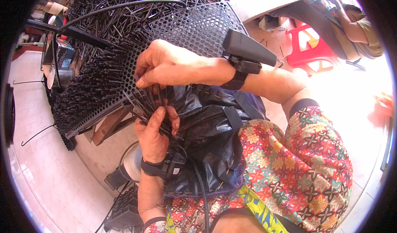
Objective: The person repeatedly picks up black plastic hangers and inserts them into a perforated metal rack. The person handles the hangers one at a time, placing them into the rack's holes. The task continues throughout the clip.
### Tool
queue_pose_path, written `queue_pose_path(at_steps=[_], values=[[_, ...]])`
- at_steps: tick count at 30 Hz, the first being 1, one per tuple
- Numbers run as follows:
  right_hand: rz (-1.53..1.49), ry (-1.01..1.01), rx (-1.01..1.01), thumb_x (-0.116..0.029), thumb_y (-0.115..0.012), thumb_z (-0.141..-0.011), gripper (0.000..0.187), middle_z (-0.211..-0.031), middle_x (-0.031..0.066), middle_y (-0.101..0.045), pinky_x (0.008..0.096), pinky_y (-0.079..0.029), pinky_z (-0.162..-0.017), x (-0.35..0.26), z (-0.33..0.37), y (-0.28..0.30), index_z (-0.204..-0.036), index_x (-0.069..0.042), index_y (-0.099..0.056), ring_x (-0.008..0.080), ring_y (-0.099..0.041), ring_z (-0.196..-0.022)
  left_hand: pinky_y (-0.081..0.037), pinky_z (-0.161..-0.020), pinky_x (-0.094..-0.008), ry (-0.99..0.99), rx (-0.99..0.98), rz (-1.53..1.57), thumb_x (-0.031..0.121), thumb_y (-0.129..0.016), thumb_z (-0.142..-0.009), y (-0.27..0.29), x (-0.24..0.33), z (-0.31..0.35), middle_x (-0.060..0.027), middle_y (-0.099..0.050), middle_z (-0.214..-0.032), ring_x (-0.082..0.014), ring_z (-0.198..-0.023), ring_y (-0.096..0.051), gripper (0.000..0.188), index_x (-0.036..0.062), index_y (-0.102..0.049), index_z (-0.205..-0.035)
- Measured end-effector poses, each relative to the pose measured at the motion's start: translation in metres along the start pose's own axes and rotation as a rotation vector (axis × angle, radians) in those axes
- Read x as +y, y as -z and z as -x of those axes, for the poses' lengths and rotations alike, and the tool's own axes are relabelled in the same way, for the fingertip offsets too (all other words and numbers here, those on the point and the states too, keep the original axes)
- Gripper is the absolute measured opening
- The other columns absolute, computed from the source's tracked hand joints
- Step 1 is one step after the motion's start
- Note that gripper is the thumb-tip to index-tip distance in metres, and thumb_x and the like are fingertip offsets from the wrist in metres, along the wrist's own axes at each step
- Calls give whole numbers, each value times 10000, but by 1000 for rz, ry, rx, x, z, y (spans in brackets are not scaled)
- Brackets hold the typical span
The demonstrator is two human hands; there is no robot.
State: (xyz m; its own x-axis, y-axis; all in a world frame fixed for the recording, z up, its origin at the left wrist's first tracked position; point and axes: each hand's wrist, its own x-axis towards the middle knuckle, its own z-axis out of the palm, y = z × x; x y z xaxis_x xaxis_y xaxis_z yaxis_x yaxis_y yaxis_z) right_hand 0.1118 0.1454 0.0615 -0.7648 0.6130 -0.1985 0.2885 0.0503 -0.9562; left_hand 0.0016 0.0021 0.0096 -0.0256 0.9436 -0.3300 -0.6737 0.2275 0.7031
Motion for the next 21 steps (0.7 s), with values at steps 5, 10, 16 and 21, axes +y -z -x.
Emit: queue_pose_path(at_steps=[5,10,16,21], values=[[-160,82,152,-97,-637,-809,143,-683,47,-635,217,-469,-526,4,2,6,-864,35,-635,82,-581,-580,-406,-431,-230,2,28,-13,141,-580,-870,2,0,-3,-103,-612,-729,-146,-549,-563,202,-19,-550,-990],[-176,264,416,-69,-589,-860,133,-791,104,-665,229,-511,-597,2,-3,23,-927,43,-614,112,-612,-638,-400,-425,-230,23,45,3,128,-562,-878,6,-5,-5,-94,-605,-717,-145,-541,-557,168,3,-550,-990],[381,591,612,-85,-625,-838,138,-822,74,-675,216,-515,-640,5,-19,29,-938,11,-629,115,-644,-718,-394,-423,-230,32,68,0,123,-559,-879,6,-7,-6,-90,-605,-721,-144,-536,-552,150,14,-552,-981],[684,858,575,-39,-662,-773,132,-804,84,-656,260,-517,-627,10,-31,28,-897,-12,-625,203,-654,-721,-391,-423,-229,36,71,1,127,-566,-878,6,-7,-6,-92,-606,-722,-145,-537,-551,161,8,-553,-986]])
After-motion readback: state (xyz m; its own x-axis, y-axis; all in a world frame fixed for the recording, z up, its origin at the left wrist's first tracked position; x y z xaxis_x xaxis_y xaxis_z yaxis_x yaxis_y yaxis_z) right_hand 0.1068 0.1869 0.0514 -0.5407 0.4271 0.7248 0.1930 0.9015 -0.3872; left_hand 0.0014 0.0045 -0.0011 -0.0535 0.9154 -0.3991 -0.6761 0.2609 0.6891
